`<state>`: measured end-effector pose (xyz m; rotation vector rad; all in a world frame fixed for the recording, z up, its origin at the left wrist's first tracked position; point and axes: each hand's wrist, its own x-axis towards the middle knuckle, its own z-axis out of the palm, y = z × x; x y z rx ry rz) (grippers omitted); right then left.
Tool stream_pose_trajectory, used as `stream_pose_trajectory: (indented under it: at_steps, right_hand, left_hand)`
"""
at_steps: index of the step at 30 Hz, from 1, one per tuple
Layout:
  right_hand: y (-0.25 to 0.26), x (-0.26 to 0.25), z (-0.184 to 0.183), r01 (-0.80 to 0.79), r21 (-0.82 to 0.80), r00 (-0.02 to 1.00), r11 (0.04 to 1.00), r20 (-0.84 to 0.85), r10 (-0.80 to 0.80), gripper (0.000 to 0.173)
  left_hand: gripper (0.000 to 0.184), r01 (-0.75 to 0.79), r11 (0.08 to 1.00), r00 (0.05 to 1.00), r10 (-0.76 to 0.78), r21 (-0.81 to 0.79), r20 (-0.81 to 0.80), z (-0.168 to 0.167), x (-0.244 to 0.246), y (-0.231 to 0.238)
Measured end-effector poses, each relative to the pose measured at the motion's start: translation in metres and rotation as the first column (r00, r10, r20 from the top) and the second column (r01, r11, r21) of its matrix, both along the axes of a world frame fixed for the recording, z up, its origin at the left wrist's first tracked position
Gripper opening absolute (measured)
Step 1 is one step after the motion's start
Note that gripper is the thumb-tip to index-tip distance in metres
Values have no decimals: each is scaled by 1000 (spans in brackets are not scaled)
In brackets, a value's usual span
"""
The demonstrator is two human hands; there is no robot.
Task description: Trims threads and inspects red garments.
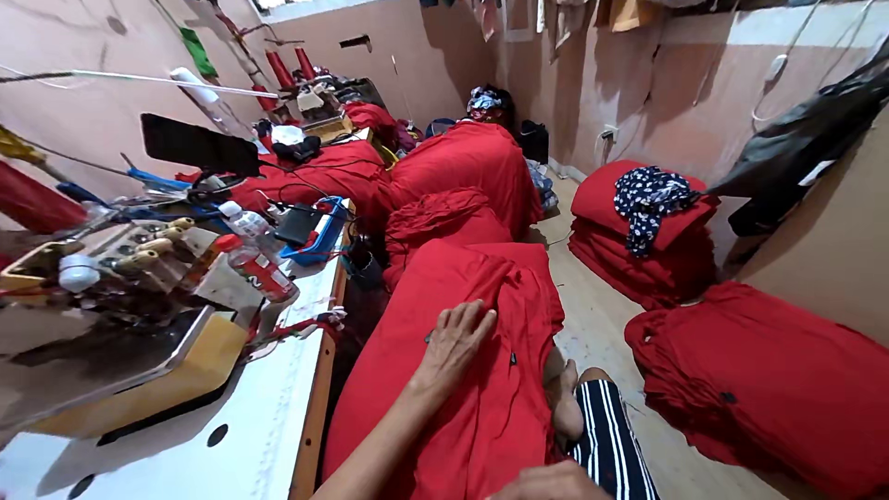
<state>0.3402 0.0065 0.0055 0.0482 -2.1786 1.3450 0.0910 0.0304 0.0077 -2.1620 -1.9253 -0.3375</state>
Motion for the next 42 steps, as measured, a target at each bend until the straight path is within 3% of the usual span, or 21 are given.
stream_pose_trajectory:
  at_steps: [4,7,10,12,15,20,22,25,30,38,42]
  right_hand:
    - [24,27,-16,246,-246,968,938,106,-226,20]
    - [35,37,-24,510,-379,858,773,296,-421,19]
    - [45,39,-37,616,-439,787,654,356,-504,18]
    - [48,38,-43,622,-457,783,636,366,-503,19]
    - [48,31,-47,602,-493,799,628,378,-468,19]
    - [43,16,-52,583,-519,812,625,365,-455,20]
    - [43,15,-54,591,-506,806,628,371,-460,20]
    - [43,15,-56,597,-504,802,624,391,-452,22]
    - [42,10,-55,599,-472,801,647,368,-473,23]
    - [45,4,-55,584,-419,811,695,336,-478,34]
    - [54,3,-55,551,-385,832,741,326,-450,32]
  left_hand:
    - [28,206,949,967,-161,-238,197,9,28,-3]
    - [31,309,890,911,-176,-335,373,8,42,2]
    - [36,337,845,907,-173,-416,383,-3,46,8]
    - [36,307,806,930,-140,-506,340,-6,45,11]
    - [27,325,827,909,-141,-458,392,-4,41,14]
    - [24,354,910,749,-137,-216,648,-17,29,0]
    - [25,375,900,693,-112,-224,712,-14,25,-10]
    - [31,358,882,749,-76,-305,659,-13,25,-22]
    - [21,346,874,820,-105,-341,563,-17,36,-16]
    - [21,327,937,657,-135,-119,741,-23,28,-20]
    - [23,318,940,676,-134,-122,725,-23,28,-19]
